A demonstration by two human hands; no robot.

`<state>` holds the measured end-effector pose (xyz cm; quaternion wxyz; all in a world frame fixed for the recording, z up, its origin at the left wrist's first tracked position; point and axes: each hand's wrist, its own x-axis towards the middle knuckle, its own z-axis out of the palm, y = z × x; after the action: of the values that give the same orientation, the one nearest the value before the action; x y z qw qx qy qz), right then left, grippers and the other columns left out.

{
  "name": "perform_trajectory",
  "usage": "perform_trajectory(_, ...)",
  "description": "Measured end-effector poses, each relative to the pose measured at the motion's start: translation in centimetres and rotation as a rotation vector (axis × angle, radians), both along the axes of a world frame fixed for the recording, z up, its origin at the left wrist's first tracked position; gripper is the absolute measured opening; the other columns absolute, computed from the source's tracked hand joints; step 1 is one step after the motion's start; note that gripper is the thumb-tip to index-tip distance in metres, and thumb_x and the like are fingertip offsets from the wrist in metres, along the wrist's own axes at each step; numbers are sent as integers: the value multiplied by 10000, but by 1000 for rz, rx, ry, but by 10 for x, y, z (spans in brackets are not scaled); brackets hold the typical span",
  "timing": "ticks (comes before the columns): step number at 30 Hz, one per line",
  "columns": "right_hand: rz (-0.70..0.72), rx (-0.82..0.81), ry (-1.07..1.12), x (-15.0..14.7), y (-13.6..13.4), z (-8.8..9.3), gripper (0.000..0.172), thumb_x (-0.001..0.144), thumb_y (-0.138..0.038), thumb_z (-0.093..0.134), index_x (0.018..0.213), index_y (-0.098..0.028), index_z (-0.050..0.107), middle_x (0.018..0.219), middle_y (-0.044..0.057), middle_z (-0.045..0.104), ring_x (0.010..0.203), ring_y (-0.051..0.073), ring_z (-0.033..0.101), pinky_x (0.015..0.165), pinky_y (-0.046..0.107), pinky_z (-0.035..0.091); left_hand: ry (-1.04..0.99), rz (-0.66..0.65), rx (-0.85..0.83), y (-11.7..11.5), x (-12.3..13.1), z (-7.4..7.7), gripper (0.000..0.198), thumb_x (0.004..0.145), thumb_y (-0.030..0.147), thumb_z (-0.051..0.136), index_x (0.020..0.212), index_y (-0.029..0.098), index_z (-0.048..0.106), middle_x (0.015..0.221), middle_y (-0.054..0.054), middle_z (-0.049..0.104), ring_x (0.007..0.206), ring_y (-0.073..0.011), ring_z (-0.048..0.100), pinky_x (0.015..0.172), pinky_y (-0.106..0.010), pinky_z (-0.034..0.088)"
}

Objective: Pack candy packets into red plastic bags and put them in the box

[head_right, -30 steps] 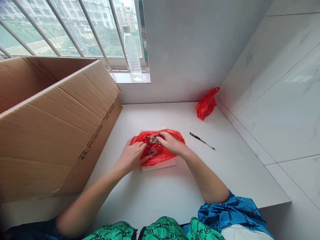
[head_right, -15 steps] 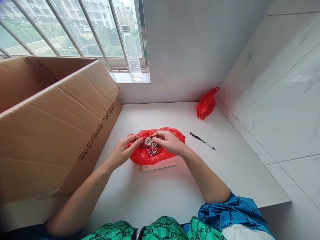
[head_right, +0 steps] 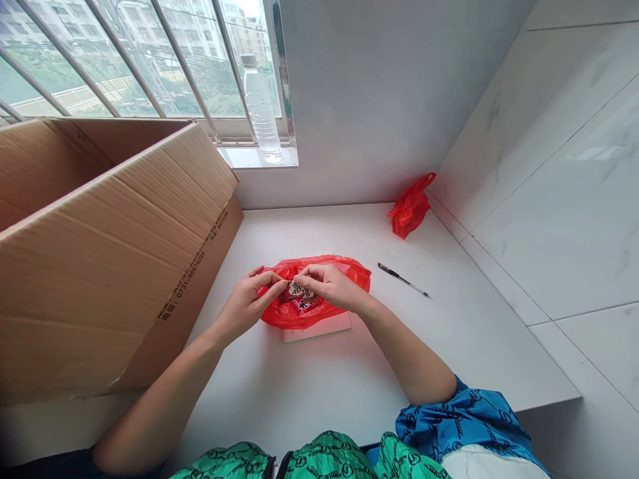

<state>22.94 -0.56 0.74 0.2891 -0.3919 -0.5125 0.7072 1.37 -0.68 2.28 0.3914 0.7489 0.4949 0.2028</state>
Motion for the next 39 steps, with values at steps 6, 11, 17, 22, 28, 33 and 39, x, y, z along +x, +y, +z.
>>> perform_trajectory(6,2,80,21,-6,-2,-7,306,908,-498,606,905,-197,662,862,28,679,824,172,654,755,322,549,132,-23,112,-3,2,-5,350,1007,381,397,758,214,577,726,65,675,631,-100,564,1209,-415,166)
perform_trajectory(11,-66,249,-340,1,1,-12,257,950,-455,535,891,-226,635,879,27,693,791,177,634,694,311,489,337,-52,210,-5,0,-13,371,1025,356,340,784,229,591,748,46,693,698,-128,618,1188,-466,150)
perform_trajectory(17,-84,439,-682,3,2,-24,154,969,-289,483,1050,-259,611,976,56,675,857,205,616,697,321,447,551,-145,298,-15,7,-30,152,910,354,578,832,223,578,779,-7,690,741,-195,627,1112,-513,253)
perform_trajectory(22,22,469,-656,-1,-1,-33,99,906,-236,577,971,-264,646,969,58,655,863,213,605,677,307,439,674,-147,323,-21,11,-39,277,858,418,652,747,212,502,728,-26,637,722,-218,600,1057,-525,299)
perform_trajectory(28,153,394,-503,-3,-6,-49,194,799,-181,652,985,-230,626,987,42,639,883,208,601,723,319,475,563,-115,203,-21,11,-43,223,820,306,691,830,219,486,760,0,659,759,-214,610,1095,-549,228)
perform_trajectory(33,185,369,-634,0,-4,-44,150,766,-163,653,832,-220,531,876,7,586,717,157,539,593,283,421,360,-59,98,-15,10,-39,204,818,148,619,922,234,466,828,35,685,828,-195,638,1122,-540,197)
perform_trajectory(39,124,368,-437,5,-3,-13,43,875,-261,605,898,-226,592,896,17,653,802,174,594,670,298,459,78,110,253,-10,8,-17,59,946,221,518,1001,242,506,921,39,684,867,-142,658,1203,-516,87)
